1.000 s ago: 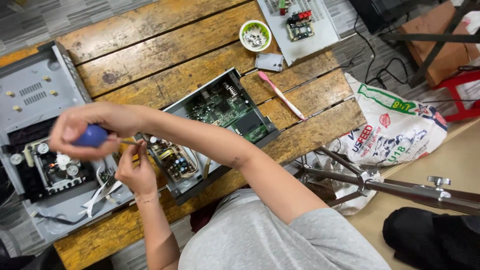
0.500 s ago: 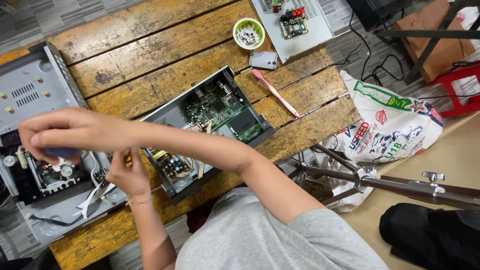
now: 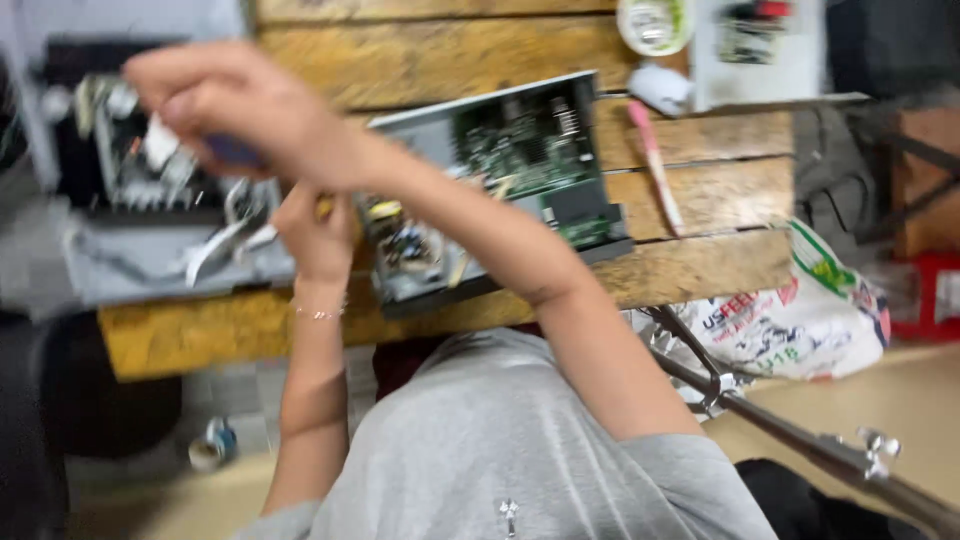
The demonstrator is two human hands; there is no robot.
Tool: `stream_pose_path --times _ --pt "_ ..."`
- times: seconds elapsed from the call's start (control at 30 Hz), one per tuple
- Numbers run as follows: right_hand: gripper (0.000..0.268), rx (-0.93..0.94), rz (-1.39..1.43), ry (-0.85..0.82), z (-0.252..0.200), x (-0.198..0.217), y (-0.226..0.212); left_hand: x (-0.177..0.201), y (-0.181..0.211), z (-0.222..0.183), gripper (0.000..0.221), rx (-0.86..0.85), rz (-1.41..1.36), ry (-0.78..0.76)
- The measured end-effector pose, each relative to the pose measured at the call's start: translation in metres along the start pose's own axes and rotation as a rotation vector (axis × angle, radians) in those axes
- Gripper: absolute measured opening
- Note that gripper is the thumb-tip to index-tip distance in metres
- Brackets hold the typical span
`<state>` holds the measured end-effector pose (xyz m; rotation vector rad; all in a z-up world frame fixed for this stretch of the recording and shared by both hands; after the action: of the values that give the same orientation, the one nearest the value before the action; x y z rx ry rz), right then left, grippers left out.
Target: Repairing an electronic device by using a screwdriver to manipulate and disassemble internal components
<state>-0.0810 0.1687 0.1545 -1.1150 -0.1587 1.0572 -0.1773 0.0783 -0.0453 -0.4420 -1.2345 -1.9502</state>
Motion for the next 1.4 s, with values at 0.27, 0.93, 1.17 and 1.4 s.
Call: stream_pose_path --times 0.27,0.93,1.17,1.4 --pt "0.037 -0.339 0.14 -0.619 0.013 0.023 -0.009 0.02 0.039 0.026 0.025 -0.054 -0.186 0.024" --pt "0.036 0.038 -0.268 0.13 -0.03 0.003 -0.022 0.02 0.045 0.036 0.011 -0.197 -0.218 0.095" --pt "0.028 0.21 -0.207 0.329 -0.044 0.013 -0.002 0.021 0.054 0.037 0.019 -0.189 -0.159 0.07" --pt "0.017 0.268 -0.185 0.231 -0.038 0.012 -0.02 0.028 0.054 0.048 0.029 -0.011 -0.18 -0.017"
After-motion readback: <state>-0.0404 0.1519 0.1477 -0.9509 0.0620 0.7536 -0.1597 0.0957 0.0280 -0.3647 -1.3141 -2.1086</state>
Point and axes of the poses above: each hand's wrist, its own z-axis towards the middle knuckle, its own x-axis out of the back of the hand, y = z × x, the point moved 1 cm from there along z, towards the middle knuckle, and after that the axes turned 3 degrees about z, right-handed, at the moved point
